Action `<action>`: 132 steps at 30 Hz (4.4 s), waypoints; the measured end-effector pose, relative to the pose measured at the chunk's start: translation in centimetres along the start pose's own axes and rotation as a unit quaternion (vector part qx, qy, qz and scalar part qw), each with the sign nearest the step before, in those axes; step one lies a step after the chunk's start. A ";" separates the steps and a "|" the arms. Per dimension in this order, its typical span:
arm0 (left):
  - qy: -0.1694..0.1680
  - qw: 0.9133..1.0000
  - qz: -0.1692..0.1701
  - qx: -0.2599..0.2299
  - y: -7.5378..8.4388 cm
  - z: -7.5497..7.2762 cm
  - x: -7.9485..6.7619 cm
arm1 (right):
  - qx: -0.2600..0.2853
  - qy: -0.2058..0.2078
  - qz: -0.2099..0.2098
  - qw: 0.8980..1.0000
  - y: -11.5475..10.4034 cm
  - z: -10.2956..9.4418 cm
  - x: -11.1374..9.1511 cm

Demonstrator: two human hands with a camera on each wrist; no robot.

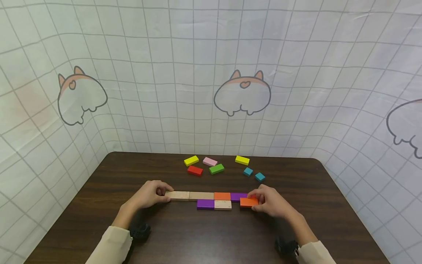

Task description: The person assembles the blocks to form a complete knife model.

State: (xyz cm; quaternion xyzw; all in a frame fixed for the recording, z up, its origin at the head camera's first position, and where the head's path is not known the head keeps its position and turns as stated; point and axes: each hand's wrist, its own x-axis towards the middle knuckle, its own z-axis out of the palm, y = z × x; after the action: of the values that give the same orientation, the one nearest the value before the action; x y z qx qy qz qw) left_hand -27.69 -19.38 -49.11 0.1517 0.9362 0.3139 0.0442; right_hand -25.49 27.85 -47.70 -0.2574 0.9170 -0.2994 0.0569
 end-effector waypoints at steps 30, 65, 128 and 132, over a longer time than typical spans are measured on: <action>-0.005 1.000 0.013 -0.004 0.0 -0.1 0.0 | -0.044 0.009 0.010 0.999 -1.4 1.4 0.3; -0.006 1.000 0.013 -0.010 -0.1 -0.1 0.1 | 0.002 0.070 0.042 0.997 0.5 -1.1 2.4; -0.004 1.000 0.012 -0.006 -0.3 0.1 0.0 | -0.012 0.068 0.082 0.994 3.3 -2.1 -2.2; -0.002 1.000 0.011 -0.003 -0.2 0.0 0.0 | -0.009 0.059 0.073 0.995 2.8 -1.6 -2.7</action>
State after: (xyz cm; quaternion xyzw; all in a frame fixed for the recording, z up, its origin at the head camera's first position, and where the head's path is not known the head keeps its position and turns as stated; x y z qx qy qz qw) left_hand -27.76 -19.51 -49.27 0.1628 0.9333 0.3172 0.0427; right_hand -24.80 31.96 -48.18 -0.1717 0.9379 -0.3007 0.0218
